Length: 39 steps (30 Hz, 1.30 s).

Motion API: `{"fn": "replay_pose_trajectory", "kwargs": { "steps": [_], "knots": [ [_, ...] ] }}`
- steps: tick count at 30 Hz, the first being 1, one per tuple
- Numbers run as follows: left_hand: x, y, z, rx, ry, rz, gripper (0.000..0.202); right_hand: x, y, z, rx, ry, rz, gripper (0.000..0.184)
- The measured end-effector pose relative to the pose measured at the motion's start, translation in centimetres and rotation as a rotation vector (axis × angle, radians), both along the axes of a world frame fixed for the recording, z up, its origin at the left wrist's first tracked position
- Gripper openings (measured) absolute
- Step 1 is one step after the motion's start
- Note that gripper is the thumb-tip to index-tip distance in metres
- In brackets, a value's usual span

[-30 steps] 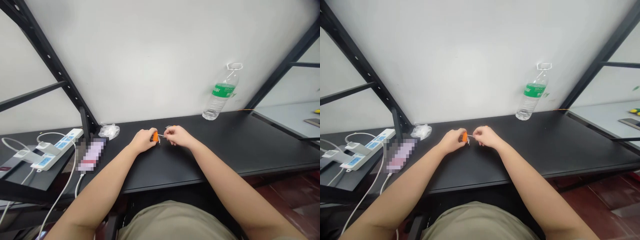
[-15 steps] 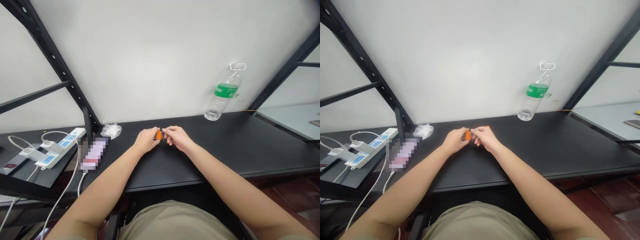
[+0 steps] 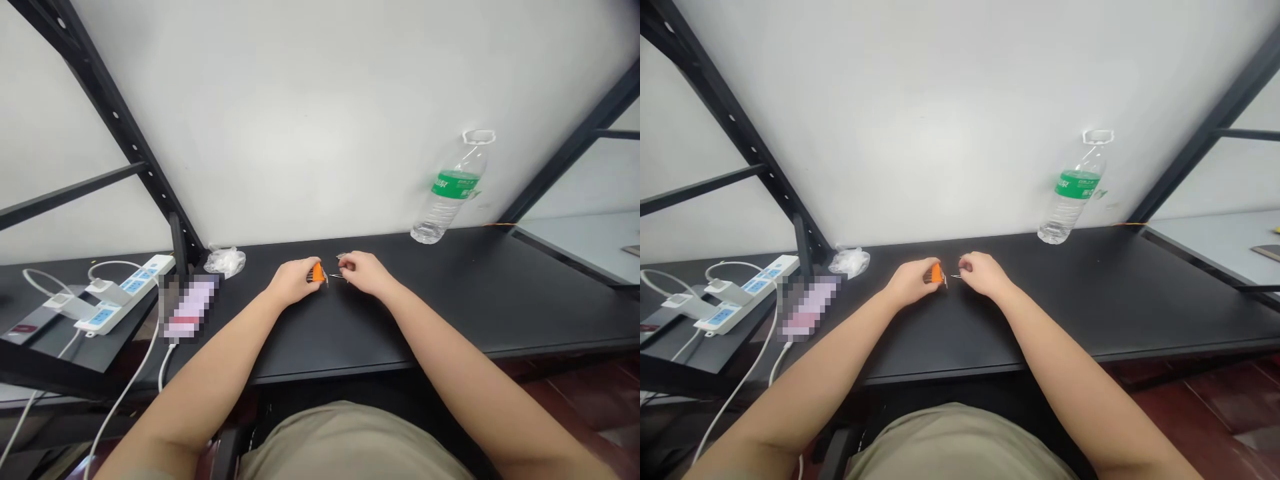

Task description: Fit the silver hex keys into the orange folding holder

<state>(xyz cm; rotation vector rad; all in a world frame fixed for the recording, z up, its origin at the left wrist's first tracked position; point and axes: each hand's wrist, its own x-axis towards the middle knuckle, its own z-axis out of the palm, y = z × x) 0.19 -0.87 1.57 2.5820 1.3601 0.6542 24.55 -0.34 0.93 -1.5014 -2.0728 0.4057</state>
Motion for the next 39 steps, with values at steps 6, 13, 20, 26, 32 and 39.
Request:
{"fn": "replay_pose_trajectory", "kwargs": {
  "steps": [6,13,20,26,32,39],
  "knots": [
    [-0.2,0.2,-0.1,-0.03,0.022,-0.033,0.05,0.1,-0.1,-0.3,-0.1,-0.359,0.059,0.007],
    [-0.3,0.3,-0.3,-0.048,0.007,-0.044,0.052,-0.8,-1.1,0.3,-0.05,-0.419,0.038,0.007],
    [-0.3,0.2,-0.1,-0.084,-0.029,-0.046,0.052,-0.3,-0.9,0.7,0.057,-0.256,0.112,0.007],
    [-0.1,-0.3,0.5,-0.083,-0.043,-0.019,0.052,-0.3,-1.1,0.7,0.033,-0.156,0.182,0.007],
    [0.0,-0.4,0.5,-0.08,-0.03,-0.029,0.052,-0.4,-1.1,0.6,0.034,-0.022,0.248,0.009],
    [-0.2,0.1,-0.1,0.003,0.045,-0.086,0.051,0.1,-1.1,0.9,-0.208,0.255,0.204,0.016]
  ]
}}
